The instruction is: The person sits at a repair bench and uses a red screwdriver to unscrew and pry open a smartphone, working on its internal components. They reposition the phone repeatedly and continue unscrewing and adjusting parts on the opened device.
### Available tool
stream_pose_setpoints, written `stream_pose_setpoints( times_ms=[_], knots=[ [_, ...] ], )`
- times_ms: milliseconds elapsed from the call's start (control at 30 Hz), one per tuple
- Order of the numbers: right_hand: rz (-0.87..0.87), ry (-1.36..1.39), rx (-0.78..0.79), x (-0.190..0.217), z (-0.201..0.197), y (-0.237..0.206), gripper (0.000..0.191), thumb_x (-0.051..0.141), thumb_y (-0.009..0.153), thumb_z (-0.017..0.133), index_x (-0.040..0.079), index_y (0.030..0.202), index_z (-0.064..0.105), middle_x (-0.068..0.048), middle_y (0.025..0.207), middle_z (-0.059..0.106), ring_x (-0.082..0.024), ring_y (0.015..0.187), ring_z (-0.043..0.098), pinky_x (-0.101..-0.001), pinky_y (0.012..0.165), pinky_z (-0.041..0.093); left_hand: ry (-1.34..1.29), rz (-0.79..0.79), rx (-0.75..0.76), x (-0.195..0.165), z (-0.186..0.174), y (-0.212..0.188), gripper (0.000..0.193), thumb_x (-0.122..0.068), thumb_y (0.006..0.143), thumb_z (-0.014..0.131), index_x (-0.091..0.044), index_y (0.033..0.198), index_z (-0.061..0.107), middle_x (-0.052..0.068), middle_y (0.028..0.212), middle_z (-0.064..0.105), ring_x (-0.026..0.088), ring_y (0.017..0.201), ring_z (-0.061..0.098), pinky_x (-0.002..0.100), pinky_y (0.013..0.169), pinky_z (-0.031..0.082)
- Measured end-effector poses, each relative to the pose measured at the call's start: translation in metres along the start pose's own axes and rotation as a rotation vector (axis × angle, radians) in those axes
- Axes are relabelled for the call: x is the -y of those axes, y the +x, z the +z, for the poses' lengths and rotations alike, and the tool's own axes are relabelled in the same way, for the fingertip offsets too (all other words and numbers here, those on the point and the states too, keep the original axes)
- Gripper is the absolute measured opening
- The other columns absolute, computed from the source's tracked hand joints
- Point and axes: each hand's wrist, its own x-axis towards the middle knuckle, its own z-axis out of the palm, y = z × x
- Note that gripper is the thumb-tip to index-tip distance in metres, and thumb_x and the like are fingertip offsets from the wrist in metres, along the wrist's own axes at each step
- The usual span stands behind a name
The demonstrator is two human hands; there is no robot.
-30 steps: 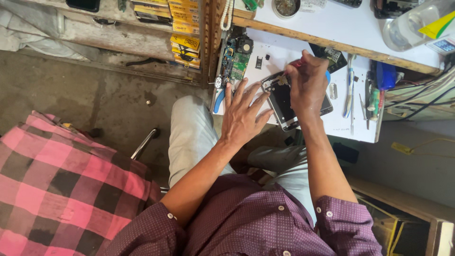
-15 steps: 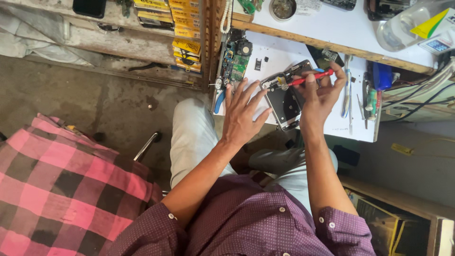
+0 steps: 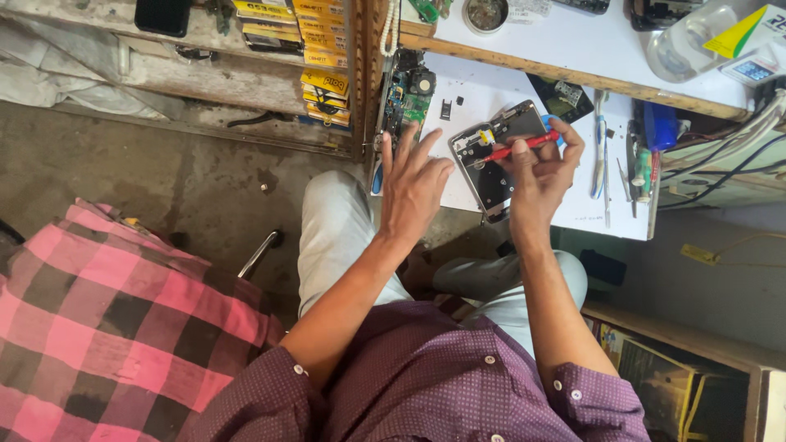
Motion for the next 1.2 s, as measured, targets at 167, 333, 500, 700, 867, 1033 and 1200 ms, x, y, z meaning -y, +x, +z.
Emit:
stream_pose_setpoints(
  times_ms=[167,333,500,700,867,1033,1200],
  knots=[
    [-0.011,-0.047,-0.006,0.004,0.002,-0.001,0.049,0.003,0.109,0.065,0.006,0.146,0.034,-0.012,0.119,0.068,-0.017,0.11,0.069,-0.0338,0.093,0.064,0.14,0.044,0.049,0.01,0.003,0.028,0.01,-0.018,0.09,0.076,-0.008,0.087,0.075,0.013,0.142,0.059,0.039,0.147,0.04,0.064,0.126,0.018],
    [-0.047,-0.097,0.023,-0.003,0.0,-0.006,0.046,0.002,0.108,0.068,0.005,0.142,0.037,-0.013,0.114,0.069,-0.017,0.102,0.068,-0.0312,0.091,0.061,0.145,0.032,0.08,0.014,0.001,0.039,0.009,-0.017,0.087,0.076,-0.01,0.082,0.077,0.016,0.142,0.059,0.042,0.145,0.039,0.064,0.124,0.015],
    [-0.049,-0.13,0.008,-0.01,-0.004,-0.013,0.044,-0.002,0.105,0.069,0.005,0.135,0.038,-0.016,0.112,0.07,-0.019,0.1,0.07,-0.0322,0.089,0.061,0.086,0.045,-0.031,0.018,-0.015,0.041,0.01,-0.016,0.093,0.074,-0.011,0.101,0.078,0.011,0.144,0.06,0.034,0.143,0.046,0.062,0.127,0.016],
    [-0.005,-0.018,0.013,-0.012,-0.001,-0.021,0.041,-0.004,0.104,0.067,0.006,0.127,0.035,-0.018,0.113,0.069,-0.021,0.105,0.071,-0.0347,0.095,0.062,-0.057,-0.048,-0.24,0.017,-0.046,0.031,0.008,-0.013,0.096,0.076,-0.011,0.102,0.072,0.004,0.119,0.072,0.025,0.12,0.064,0.051,0.119,0.034],
    [0.03,-0.042,0.047,-0.018,0.001,-0.026,0.036,-0.005,0.105,0.063,0.006,0.123,0.034,-0.02,0.115,0.069,-0.021,0.107,0.071,-0.0352,0.097,0.062,-0.2,-0.214,-0.245,0.009,-0.059,0.015,0.017,-0.01,0.097,0.075,-0.009,0.113,0.07,0.007,0.1,0.074,0.023,0.097,0.068,0.038,0.093,0.05],
    [0.03,-0.056,0.077,-0.026,0.003,-0.026,0.034,-0.006,0.106,0.062,0.006,0.123,0.034,-0.02,0.115,0.068,-0.022,0.107,0.071,-0.0354,0.098,0.061,-0.359,-0.33,-0.194,0.005,-0.058,0.003,0.019,-0.009,0.097,0.074,-0.006,0.115,0.07,0.008,0.088,0.073,0.016,0.077,0.069,0.031,0.071,0.055],
    [0.067,-0.007,0.026,-0.02,0.001,-0.028,0.036,-0.005,0.105,0.063,0.008,0.124,0.035,-0.02,0.115,0.068,-0.023,0.109,0.072,-0.0376,0.098,0.062,-0.5,-0.4,-0.097,0.002,-0.047,-0.01,0.012,-0.011,0.1,0.071,-0.006,0.111,0.072,0.005,0.086,0.075,0.009,0.073,0.07,0.026,0.065,0.056]
  ],
)
